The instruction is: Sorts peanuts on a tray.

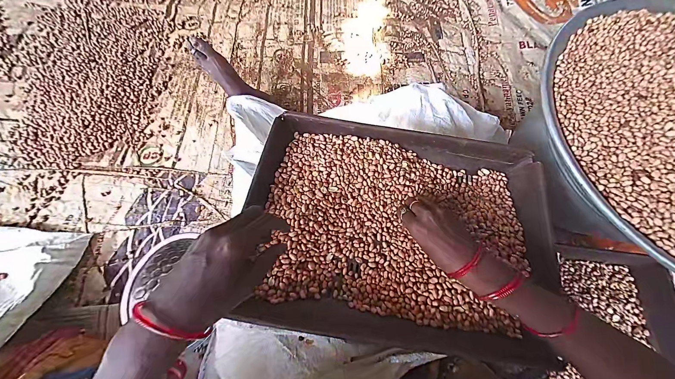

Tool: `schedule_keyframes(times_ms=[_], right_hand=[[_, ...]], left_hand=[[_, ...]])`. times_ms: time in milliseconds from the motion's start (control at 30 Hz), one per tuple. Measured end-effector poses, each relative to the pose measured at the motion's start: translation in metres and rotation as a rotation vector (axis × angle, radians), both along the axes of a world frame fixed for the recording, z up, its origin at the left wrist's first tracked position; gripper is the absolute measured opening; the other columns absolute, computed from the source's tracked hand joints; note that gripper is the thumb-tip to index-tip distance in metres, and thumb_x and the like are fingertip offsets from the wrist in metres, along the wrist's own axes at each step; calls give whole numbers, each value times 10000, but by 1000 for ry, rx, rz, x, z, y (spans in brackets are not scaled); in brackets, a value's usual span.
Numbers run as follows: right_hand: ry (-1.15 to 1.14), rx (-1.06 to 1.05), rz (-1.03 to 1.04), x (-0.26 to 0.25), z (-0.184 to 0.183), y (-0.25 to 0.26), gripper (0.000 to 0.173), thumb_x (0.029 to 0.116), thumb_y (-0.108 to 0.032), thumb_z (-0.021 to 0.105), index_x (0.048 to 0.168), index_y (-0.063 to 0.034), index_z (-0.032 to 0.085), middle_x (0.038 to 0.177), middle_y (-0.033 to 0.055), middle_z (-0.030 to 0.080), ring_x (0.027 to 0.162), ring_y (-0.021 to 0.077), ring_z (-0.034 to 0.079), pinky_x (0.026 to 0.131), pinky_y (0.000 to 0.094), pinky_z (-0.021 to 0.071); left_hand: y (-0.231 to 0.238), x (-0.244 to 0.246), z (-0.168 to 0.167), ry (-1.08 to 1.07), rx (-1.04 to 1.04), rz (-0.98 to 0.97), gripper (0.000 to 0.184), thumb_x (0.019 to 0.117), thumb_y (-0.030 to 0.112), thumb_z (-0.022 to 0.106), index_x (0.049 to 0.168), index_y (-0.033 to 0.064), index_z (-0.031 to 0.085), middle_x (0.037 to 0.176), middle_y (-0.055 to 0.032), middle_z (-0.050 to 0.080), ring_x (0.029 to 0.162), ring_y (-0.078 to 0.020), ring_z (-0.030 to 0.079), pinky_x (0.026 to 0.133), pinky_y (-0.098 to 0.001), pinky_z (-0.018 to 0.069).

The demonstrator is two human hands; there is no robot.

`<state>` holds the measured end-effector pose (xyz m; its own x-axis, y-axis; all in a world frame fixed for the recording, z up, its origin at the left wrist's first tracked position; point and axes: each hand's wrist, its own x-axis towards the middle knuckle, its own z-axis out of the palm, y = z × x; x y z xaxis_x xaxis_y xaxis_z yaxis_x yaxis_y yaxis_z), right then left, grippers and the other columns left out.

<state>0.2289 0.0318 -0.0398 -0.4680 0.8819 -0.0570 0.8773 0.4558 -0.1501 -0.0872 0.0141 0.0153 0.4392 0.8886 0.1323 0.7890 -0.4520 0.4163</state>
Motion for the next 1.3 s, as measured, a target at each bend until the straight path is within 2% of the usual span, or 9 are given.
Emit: schedule_keyframes(times_ms=[167,367,633,767,867,1000,1133,1233,1300], right_hand=[[18,135,-14,2,-8,-10,199,884,108,602,1032,96,734,1017,282,719,953,424,733,731,460,608],[78,325,-40,3,-22,-20,146,840,68,656,946,64,758,961,260,722,859,378,748,645,399,606],[156,-221,-105,16,8,-1,230,991,-35,549,1100,84,712,1034,290,703,985,446,704,845,517,561],[225,-315,-97,28,13,8,220,998,-49,560,1086,58,731,1010,260,723,984,426,703,908,529,525],[207,-360,-99,29,17,13,223,1008,-50,558,1117,44,729,1036,256,719,1008,421,693,930,536,508],[116,-404,-86,28,19,16,248,1012,-52,565,1196,17,716,1089,260,708,1041,426,682,949,537,510],[-15,-360,-73,15,18,12,234,1003,-27,560,1168,78,687,1123,288,681,1076,454,670,914,542,526],[-58,-399,-97,11,22,10,250,1013,-34,540,1182,97,669,1155,295,669,1119,450,655,941,532,516],[-56,-486,-83,13,27,1,267,1028,-62,525,1207,87,654,1183,290,661,1147,437,644,977,522,499]], left_hand=[[45,108,-33,45,87,-252,96,912,-2,654,935,6,747,909,-165,697,835,-356,719,613,-501,586],[58,139,-66,154,254,-303,138,883,-64,659,951,0,761,979,-178,725,894,-356,730,609,-452,584],[51,131,-75,173,322,-308,138,899,-75,611,950,-53,737,995,-188,721,867,-331,736,568,-412,579],[46,129,-74,198,245,-254,154,891,-90,628,992,-59,741,1006,-200,699,867,-353,721,573,-425,576],[40,123,-64,85,87,-187,114,920,-56,635,993,-66,722,1030,-223,703,935,-385,725,698,-489,604],[35,105,-34,-314,-333,-2,101,935,57,643,975,-4,713,817,-90,700,655,-152,638,633,-344,542],[38,105,-31,-467,-634,81,192,978,89,509,1028,1,672,784,-20,650,616,-45,574,596,-238,497],[41,127,-37,-264,-524,-29,183,1012,100,561,1044,-19,698,813,-120,653,715,-223,602,688,-431,504],[44,145,-39,-63,-466,-99,225,1022,101,553,1149,18,719,1075,-185,728,955,-381,709,821,-605,545]])
